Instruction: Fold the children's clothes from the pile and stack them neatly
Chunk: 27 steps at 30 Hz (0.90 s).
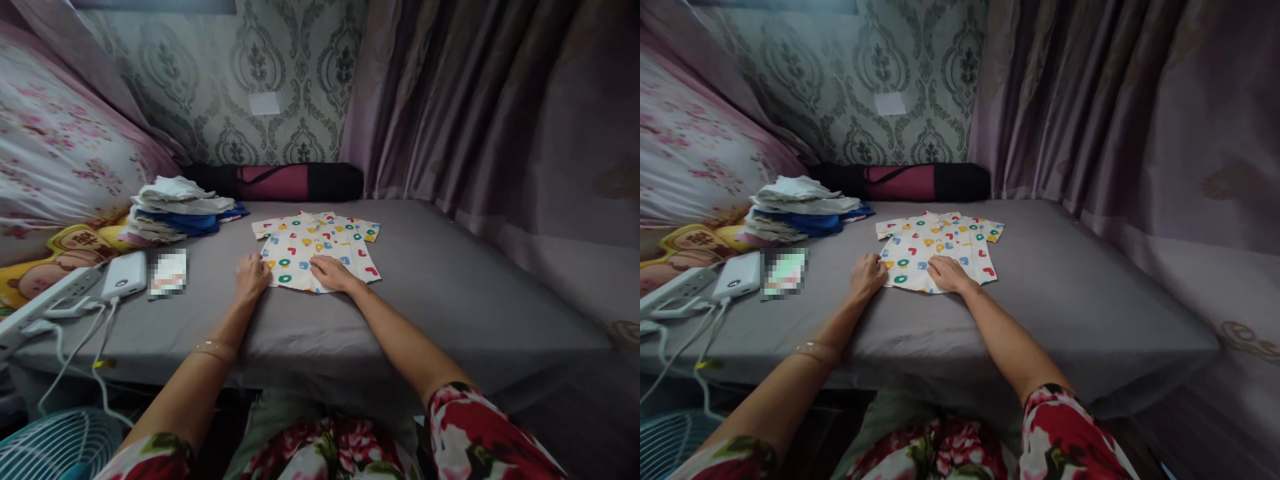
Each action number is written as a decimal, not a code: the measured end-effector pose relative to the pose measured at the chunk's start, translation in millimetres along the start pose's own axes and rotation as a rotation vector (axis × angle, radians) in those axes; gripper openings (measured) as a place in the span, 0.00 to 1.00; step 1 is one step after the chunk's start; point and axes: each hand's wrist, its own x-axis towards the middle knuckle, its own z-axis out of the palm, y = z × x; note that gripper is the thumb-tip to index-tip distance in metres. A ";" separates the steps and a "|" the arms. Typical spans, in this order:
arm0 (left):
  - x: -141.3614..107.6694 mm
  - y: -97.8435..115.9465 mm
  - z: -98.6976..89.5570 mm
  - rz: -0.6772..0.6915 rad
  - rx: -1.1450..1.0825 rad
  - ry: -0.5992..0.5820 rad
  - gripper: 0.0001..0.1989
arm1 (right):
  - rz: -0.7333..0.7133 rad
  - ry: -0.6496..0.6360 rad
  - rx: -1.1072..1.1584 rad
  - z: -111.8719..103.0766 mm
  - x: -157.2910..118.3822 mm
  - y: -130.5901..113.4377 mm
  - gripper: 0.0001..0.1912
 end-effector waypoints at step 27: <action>0.8 -1.3 2.0 0.042 0.079 0.000 0.15 | -0.006 -0.036 -0.038 1.0 -17.9 -4.6 0.20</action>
